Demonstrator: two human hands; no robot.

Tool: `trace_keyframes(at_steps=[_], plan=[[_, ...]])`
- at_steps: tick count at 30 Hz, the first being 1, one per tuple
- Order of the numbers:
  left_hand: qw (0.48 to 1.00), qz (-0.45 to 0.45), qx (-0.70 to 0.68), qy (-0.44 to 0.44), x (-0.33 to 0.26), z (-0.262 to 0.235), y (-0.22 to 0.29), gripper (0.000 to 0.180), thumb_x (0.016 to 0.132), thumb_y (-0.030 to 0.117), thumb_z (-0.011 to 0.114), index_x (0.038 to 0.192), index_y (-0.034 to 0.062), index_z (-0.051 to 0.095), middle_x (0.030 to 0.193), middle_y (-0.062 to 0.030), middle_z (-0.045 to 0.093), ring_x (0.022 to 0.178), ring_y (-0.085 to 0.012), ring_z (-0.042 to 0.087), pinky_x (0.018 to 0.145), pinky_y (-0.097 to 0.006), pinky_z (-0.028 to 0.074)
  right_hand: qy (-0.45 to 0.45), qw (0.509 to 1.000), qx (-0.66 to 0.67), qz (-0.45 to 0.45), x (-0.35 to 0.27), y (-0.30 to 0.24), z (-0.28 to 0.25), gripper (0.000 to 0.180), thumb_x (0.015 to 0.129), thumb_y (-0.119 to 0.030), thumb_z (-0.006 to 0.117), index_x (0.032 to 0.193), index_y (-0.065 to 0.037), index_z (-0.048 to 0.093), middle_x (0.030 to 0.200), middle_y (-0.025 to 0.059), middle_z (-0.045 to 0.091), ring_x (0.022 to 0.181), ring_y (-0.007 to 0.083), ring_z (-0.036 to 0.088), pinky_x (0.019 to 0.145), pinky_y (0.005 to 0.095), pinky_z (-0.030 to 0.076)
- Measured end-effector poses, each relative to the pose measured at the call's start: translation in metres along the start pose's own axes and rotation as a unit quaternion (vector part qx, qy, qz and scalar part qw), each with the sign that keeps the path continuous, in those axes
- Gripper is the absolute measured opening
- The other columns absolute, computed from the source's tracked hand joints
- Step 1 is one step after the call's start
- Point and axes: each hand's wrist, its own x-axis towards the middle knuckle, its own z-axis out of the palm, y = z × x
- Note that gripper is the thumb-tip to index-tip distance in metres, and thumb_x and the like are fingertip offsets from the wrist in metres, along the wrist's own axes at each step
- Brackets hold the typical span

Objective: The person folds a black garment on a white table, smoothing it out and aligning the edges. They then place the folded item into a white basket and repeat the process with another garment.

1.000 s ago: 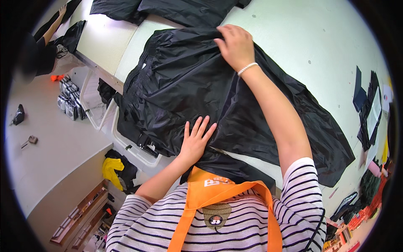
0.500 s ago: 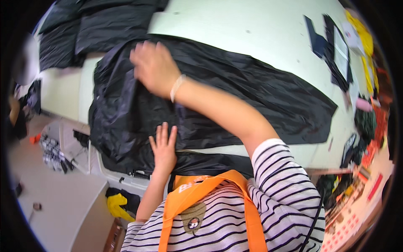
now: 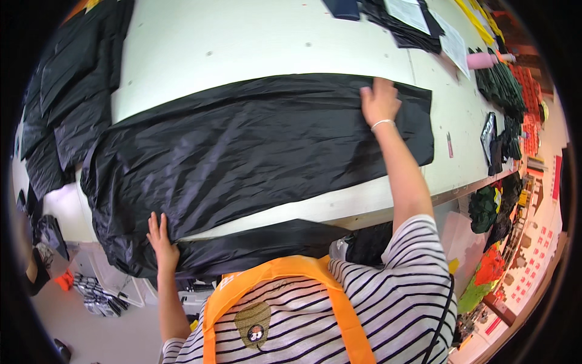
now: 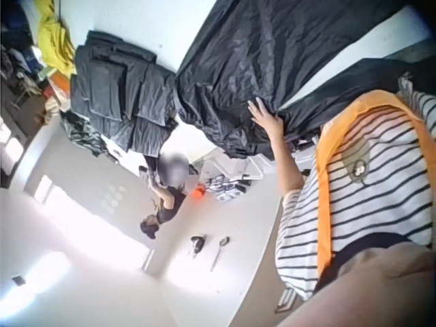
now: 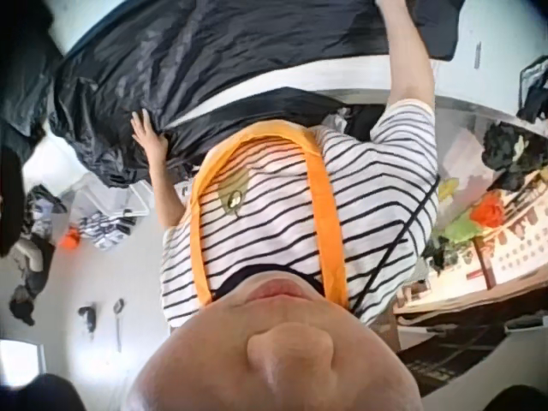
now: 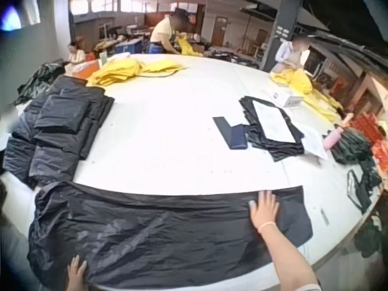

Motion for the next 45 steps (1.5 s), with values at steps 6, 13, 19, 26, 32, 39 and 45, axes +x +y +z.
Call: trace_keyframes(at_steps=[6, 13, 19, 26, 32, 39, 45], plan=[[0.999, 0.033, -0.005, -0.011, 0.01, -0.011, 0.002, 0.091, 0.056, -0.018, 0.044, 0.141, 0.0126, 0.032, 0.15, -0.0139, 0.019, 0.139, -0.0343, 0.016, 0.109, -0.051, 0.017, -0.027, 0.997, 0.0, 0.072, 0.031, 0.146, 0.031, 0.046, 0.09, -0.04, 0.045, 0.128, -0.013, 0.046, 0.135, 0.0125, 0.043, 0.122, 0.0336, 0.043, 0.098, 0.0537, 0.034], [0.977, 0.013, -0.211, 0.003, 0.009, -0.04, -0.017, 0.055, 0.08, 0.012, 0.061, 0.132, 0.0042, 0.045, 0.145, -0.0155, 0.031, 0.136, -0.0292, 0.026, 0.109, -0.035, 0.022, 0.072, 0.939, 0.315, 0.119, -0.073, 0.274, -0.009, 0.027, 0.092, -0.024, 0.05, 0.089, 0.001, 0.06, 0.079, 0.0126, 0.062, 0.073, 0.0221, 0.059, 0.07, 0.03, 0.046], [0.731, -0.554, -0.315, 0.244, -0.078, 0.01, -0.205, 0.065, 0.084, 0.051, 0.044, 0.129, 0.004, 0.045, 0.137, -0.0149, 0.041, 0.123, -0.0304, 0.04, 0.102, -0.043, 0.031, -0.05, 0.953, 0.186, 0.232, -0.388, 0.252, -0.029, 0.022, 0.09, -0.013, 0.051, 0.075, 0.002, 0.056, 0.058, 0.0132, 0.052, 0.051, 0.0239, 0.048, 0.055, 0.0365, 0.044], [0.386, -0.457, -0.778, 0.192, -0.065, 0.087, -0.105, 0.073, 0.085, 0.063, 0.026, 0.14, 0.0163, 0.035, 0.145, -0.0052, 0.034, 0.134, -0.0324, 0.029, 0.108, -0.054, 0.022, -0.189, 0.902, 0.366, 0.126, -0.42, 0.086, 0.015, 0.062, 0.067, -0.005, 0.071, 0.123, 0.002, 0.046, 0.135, 0.0225, 0.039, 0.126, 0.04, 0.035, 0.102, 0.0393, 0.032], [0.407, -0.377, -0.778, 0.294, -0.08, 0.028, -0.146, 0.047, 0.081, 0.029, 0.047, 0.118, 0.001, 0.054, 0.125, -0.0156, 0.053, 0.117, -0.0348, 0.048, 0.104, -0.049, 0.034, -0.159, 0.973, 0.166, 0.022, -0.367, 0.126, -0.084, 0.016, 0.079, -0.008, 0.06, 0.093, -0.001, 0.057, 0.089, 0.0172, 0.058, 0.086, 0.0377, 0.054, 0.073, 0.0434, 0.042], [0.468, -0.21, -0.769, 0.381, -0.045, -0.104, -0.139, 0.041, 0.087, 0.027, 0.052, 0.118, -0.0009, 0.056, 0.122, -0.0179, 0.056, 0.113, -0.0347, 0.052, 0.102, -0.05, 0.036, -0.012, 0.997, -0.034, -0.069, -0.206, 0.106, -0.143, 0.048, 0.084, -0.028, 0.06, 0.127, -0.01, 0.047, 0.135, 0.0132, 0.044, 0.128, 0.0325, 0.035, 0.099, 0.0514, 0.03], [0.492, -0.263, -0.773, 0.302, -0.04, -0.094, -0.164, 0.043, 0.088, 0.026, 0.055, 0.121, -0.0021, 0.052, 0.124, -0.0168, 0.055, 0.116, -0.0323, 0.051, 0.101, -0.051, 0.036, -0.129, 0.971, 0.099, 0.174, -0.232, 0.227, -0.002, 0.059, 0.088, -0.034, 0.055, 0.139, -0.012, 0.035, 0.139, 0.0207, 0.037, 0.125, 0.0377, 0.039, 0.103, 0.0455, 0.031]])
